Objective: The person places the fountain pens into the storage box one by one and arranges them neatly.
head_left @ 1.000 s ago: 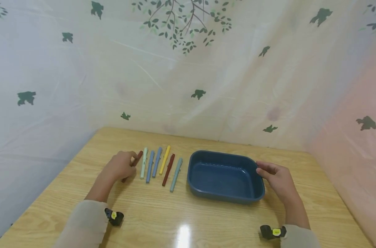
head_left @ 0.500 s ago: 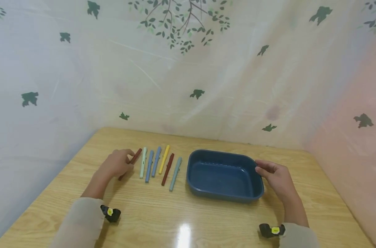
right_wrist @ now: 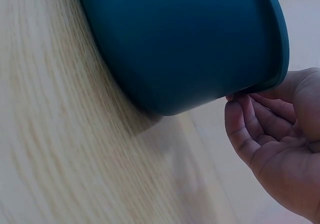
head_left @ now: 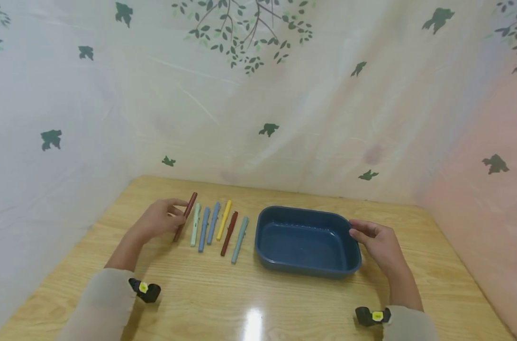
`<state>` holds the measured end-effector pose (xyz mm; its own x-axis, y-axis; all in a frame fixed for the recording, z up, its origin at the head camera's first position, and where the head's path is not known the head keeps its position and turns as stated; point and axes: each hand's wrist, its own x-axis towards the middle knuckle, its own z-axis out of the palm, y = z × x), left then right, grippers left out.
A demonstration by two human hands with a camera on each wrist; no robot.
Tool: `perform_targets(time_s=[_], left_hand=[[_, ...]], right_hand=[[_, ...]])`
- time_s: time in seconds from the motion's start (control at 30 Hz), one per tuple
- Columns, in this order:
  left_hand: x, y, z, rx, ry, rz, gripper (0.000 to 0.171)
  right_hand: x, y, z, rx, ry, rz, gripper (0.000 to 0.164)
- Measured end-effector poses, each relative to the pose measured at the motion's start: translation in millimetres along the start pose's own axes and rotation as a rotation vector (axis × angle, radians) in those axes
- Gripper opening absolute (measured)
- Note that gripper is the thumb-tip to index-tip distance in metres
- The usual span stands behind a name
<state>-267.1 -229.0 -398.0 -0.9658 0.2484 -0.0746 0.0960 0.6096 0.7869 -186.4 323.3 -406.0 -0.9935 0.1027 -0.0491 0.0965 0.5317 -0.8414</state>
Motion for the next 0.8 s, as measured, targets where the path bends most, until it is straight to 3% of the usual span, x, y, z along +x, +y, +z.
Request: perform_targets(time_s=[0.13,0.6,0.8], left_hand=[[4.2,6.2,-1.5,-0.13,-0.02,0.0,0.051],[29.6,28.7,12.0,-0.311,-0.087,0.018,0.052],[41.6,43.4,20.3,-0.341,-0.1,0.045,0.054]], right_hand=[[0.0,0.3,-0.4,-0.004,0.004,-0.007,0.049],[-0.6,1.8,-0.5,-0.005,0.01,-0.016,0.05],[-0.4,2.7,-0.4,0.007,0.011,-0.02,0.05]])
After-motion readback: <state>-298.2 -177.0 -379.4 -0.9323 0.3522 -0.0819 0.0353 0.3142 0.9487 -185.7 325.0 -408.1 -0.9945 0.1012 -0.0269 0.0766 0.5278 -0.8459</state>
